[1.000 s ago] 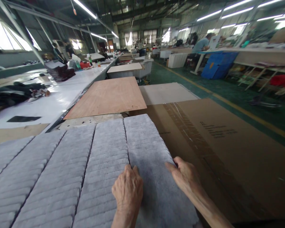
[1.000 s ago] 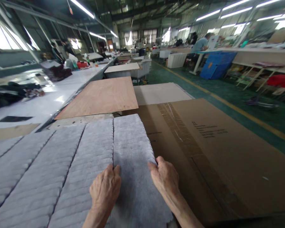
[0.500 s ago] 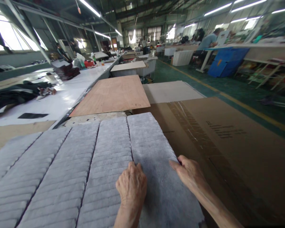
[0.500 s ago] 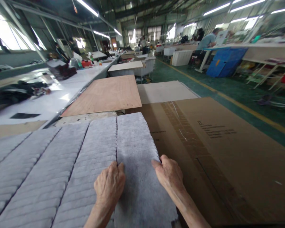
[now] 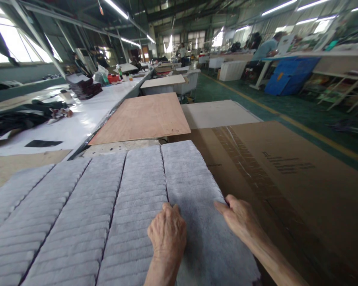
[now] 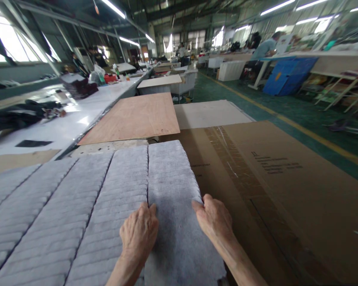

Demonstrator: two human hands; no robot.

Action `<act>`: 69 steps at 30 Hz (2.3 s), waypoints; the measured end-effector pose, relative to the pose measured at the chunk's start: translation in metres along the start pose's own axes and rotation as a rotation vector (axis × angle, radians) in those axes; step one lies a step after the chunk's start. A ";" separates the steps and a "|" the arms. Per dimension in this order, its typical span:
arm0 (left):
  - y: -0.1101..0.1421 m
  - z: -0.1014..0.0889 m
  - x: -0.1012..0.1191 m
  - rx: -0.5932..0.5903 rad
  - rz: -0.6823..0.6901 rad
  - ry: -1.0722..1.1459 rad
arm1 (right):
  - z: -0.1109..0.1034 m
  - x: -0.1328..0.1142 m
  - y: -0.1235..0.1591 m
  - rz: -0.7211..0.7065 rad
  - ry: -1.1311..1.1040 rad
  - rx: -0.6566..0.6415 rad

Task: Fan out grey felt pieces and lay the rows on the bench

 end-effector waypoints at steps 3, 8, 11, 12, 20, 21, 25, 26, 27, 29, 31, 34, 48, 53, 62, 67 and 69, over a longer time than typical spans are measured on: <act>0.000 0.001 0.001 0.011 -0.011 -0.010 | -0.001 -0.002 0.001 0.000 0.043 0.011; 0.004 0.006 0.003 0.099 -0.030 -0.054 | -0.002 -0.008 0.007 0.003 0.136 0.035; 0.007 0.009 0.006 0.151 -0.016 -0.074 | -0.002 -0.013 0.015 0.005 0.204 0.090; 0.007 0.010 0.007 0.171 -0.014 -0.078 | -0.001 -0.014 0.017 0.001 0.224 0.115; 0.021 0.008 0.003 0.572 0.079 -0.089 | -0.004 -0.008 0.026 -0.165 0.325 0.337; 0.026 0.009 0.006 0.647 0.175 -0.085 | -0.005 -0.008 0.024 -0.242 0.309 0.372; 0.046 0.030 0.018 0.769 0.555 -0.028 | -0.011 -0.013 0.005 -0.603 0.136 0.378; 0.050 0.036 0.020 0.763 0.608 -0.017 | -0.012 -0.016 -0.003 -0.659 0.106 0.354; 0.052 0.041 0.022 0.753 0.642 -0.011 | -0.013 -0.019 -0.012 -0.701 0.089 0.321; 0.055 0.049 0.023 0.725 0.667 -0.019 | -0.014 -0.026 -0.030 -0.756 0.069 0.243; 0.055 0.052 0.022 0.689 0.660 -0.034 | -0.015 -0.032 -0.046 -0.779 0.048 0.169; 0.054 0.051 0.021 0.655 0.653 -0.057 | -0.017 -0.038 -0.060 -0.756 0.020 0.088; 0.053 0.049 0.021 0.633 0.649 -0.092 | -0.025 -0.031 -0.053 -0.289 -0.185 -0.147; 0.054 0.047 0.023 0.669 0.639 -0.070 | -0.014 -0.035 -0.050 -0.246 -0.136 -0.122; 0.054 0.048 0.022 0.664 0.623 -0.048 | -0.005 -0.031 -0.055 -0.253 -0.154 -0.116; 0.052 0.049 0.022 0.634 0.634 -0.035 | -0.004 -0.031 -0.056 -0.272 -0.140 -0.130; 0.052 0.049 0.021 0.641 0.632 -0.039 | -0.004 -0.031 -0.056 -0.275 -0.130 -0.127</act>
Point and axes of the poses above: each hand's wrist, its own y-axis away from the middle knuckle, its own z-axis out of the palm, x = y × z, the point moved 3 cm from there along -y, towards the middle knuckle, and after that the axes turned 10 degrees about -y, right-handed, at the moved point
